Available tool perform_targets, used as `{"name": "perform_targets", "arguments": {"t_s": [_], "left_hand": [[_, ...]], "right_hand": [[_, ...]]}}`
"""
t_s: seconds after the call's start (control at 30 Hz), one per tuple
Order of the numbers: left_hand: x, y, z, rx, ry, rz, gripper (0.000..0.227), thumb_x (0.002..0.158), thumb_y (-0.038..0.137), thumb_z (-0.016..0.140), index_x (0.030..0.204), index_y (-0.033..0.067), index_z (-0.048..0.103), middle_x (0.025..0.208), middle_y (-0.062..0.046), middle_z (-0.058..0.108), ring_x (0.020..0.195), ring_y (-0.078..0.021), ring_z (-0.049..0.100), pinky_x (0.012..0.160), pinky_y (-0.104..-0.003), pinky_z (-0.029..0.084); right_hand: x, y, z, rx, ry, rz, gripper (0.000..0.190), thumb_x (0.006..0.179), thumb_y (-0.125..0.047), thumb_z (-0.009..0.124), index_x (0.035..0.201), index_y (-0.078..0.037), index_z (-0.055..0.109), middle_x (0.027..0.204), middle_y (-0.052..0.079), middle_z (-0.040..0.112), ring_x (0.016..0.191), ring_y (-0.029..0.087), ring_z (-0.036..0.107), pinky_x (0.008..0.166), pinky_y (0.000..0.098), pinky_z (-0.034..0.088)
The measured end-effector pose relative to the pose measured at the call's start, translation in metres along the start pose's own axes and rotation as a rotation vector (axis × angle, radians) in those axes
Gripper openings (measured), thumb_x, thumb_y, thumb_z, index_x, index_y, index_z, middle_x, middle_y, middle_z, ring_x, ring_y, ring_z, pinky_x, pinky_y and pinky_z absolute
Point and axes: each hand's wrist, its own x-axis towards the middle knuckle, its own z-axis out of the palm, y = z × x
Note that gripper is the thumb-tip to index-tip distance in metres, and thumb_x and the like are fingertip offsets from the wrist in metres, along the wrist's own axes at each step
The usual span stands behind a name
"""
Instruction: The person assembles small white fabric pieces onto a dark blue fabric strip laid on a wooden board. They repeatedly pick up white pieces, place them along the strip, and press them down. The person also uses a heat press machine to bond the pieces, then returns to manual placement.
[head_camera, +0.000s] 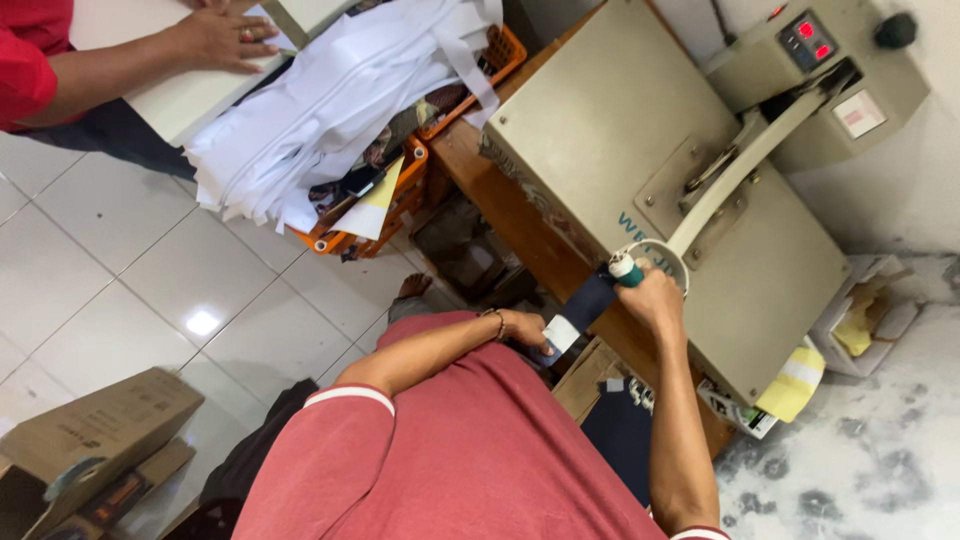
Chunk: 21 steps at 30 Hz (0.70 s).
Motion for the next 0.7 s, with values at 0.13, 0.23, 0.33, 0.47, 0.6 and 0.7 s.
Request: {"name": "perform_targets", "arguments": {"t_s": [0.13, 0.23, 0.33, 0.47, 0.6, 0.7], "left_hand": [[-0.008, 0.003, -0.009, 0.01, 0.017, -0.005, 0.067, 0.078, 0.044, 0.082, 0.12, -0.007, 0.07, 0.125, -0.021, 0.071, 0.114, -0.0327, 0.067, 0.095, -0.041, 0.052], [-0.014, 0.008, -0.013, -0.002, 0.003, 0.02, 0.064, 0.077, 0.044, 0.08, 0.115, -0.0074, 0.074, 0.119, -0.021, 0.076, 0.11, -0.0328, 0.071, 0.092, -0.041, 0.054], [-0.016, 0.014, -0.019, -0.032, -0.02, -0.031, 0.065, 0.077, 0.043, 0.08, 0.12, -0.0047, 0.072, 0.126, -0.021, 0.072, 0.115, -0.0335, 0.068, 0.095, -0.042, 0.052], [-0.017, 0.019, -0.025, -0.002, -0.049, -0.073, 0.068, 0.082, 0.044, 0.079, 0.128, -0.0037, 0.067, 0.137, -0.022, 0.063, 0.123, -0.037, 0.061, 0.1, -0.046, 0.05], [-0.019, 0.024, -0.028, -0.039, -0.059, -0.078, 0.065, 0.081, 0.042, 0.078, 0.128, -0.0035, 0.068, 0.137, -0.022, 0.064, 0.123, -0.0367, 0.061, 0.1, -0.046, 0.05], [-0.019, 0.031, -0.031, -0.041, -0.048, -0.075, 0.062, 0.081, 0.041, 0.077, 0.123, -0.0046, 0.071, 0.133, -0.021, 0.068, 0.119, -0.0351, 0.064, 0.099, -0.044, 0.051]], "right_hand": [[-0.001, -0.002, -0.004, -0.009, -0.05, 0.045, 0.047, 0.074, -0.031, 0.075, 0.114, -0.005, 0.074, 0.102, 0.029, 0.074, 0.099, 0.044, 0.072, 0.093, 0.0485, 0.055], [0.002, 0.001, -0.002, -0.016, -0.033, 0.017, 0.047, 0.073, -0.033, 0.076, 0.11, -0.004, 0.075, 0.103, 0.029, 0.073, 0.1, 0.044, 0.07, 0.092, 0.0489, 0.054], [0.008, 0.006, 0.003, -0.046, -0.042, 0.028, 0.047, 0.073, -0.036, 0.077, 0.105, -0.002, 0.076, 0.101, 0.028, 0.074, 0.099, 0.044, 0.071, 0.092, 0.0487, 0.055], [0.011, 0.01, 0.008, -0.033, -0.029, 0.028, 0.049, 0.071, -0.038, 0.076, 0.105, -0.002, 0.075, 0.098, 0.027, 0.075, 0.097, 0.043, 0.073, 0.09, 0.048, 0.056], [0.006, 0.005, 0.003, -0.024, -0.018, 0.029, 0.048, 0.072, -0.037, 0.077, 0.105, -0.002, 0.076, 0.097, 0.027, 0.075, 0.097, 0.043, 0.073, 0.09, 0.0473, 0.056], [0.0, -0.003, -0.004, 0.027, -0.051, 0.065, 0.046, 0.073, -0.034, 0.073, 0.111, -0.008, 0.074, 0.092, 0.025, 0.077, 0.094, 0.041, 0.075, 0.09, 0.0467, 0.056]]}}
